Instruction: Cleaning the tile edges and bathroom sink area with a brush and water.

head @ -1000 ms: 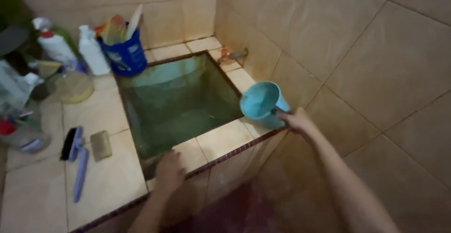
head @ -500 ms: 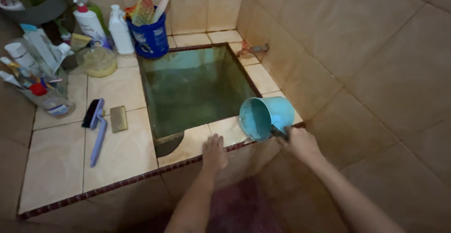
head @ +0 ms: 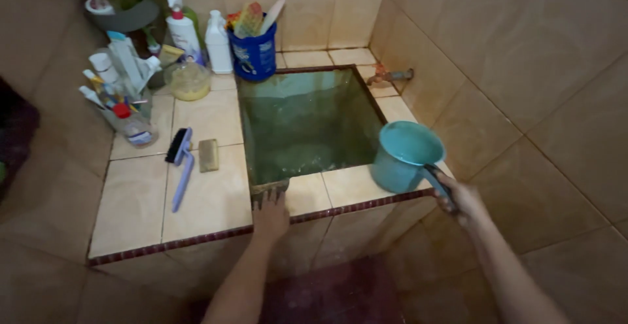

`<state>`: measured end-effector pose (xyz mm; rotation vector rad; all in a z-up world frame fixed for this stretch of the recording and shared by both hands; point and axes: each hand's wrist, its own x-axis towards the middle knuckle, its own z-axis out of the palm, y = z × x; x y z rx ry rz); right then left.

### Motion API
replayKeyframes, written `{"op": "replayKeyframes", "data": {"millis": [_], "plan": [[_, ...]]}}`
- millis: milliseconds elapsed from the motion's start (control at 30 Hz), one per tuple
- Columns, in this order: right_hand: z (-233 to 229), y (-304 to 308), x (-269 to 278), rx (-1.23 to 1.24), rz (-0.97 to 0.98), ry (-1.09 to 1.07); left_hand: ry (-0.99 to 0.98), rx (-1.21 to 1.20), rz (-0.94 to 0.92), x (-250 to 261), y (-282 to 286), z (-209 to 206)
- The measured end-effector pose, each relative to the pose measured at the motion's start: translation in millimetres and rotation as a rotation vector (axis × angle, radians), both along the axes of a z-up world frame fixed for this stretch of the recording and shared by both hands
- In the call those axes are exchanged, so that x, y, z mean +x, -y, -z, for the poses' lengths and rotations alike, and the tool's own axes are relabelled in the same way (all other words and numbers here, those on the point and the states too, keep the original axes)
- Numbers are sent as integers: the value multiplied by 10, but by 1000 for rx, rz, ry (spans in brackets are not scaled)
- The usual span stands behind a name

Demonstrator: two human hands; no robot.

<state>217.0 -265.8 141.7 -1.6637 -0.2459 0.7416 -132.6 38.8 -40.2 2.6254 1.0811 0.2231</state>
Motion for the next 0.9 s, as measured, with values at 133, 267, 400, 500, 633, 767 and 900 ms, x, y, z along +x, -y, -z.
{"op": "replayKeyframes", "data": {"millis": [133, 267, 400, 500, 633, 767, 900], "plan": [[230, 128, 76, -22, 35, 62, 23, 83, -63, -165, -237, 89], [331, 304, 320, -260, -1, 36, 98, 76, -130, -275, -421, -177], [586, 360, 896, -701, -127, 322, 162, 77, -158, -337, -609, -243], [31, -265, 13, -822, -10, 990, 237, 102, -191, -308, -798, -260], [386, -1589, -766, 68, -196, 906, 269, 57, -227, -275, -913, -413], [586, -2846, -1743, -62, -491, 573, 285, 16, -302, -322, -1040, -471], [1170, -3703, -2213, -33, -609, 393, 322, 203, -476, -495, -1134, -751]]}}
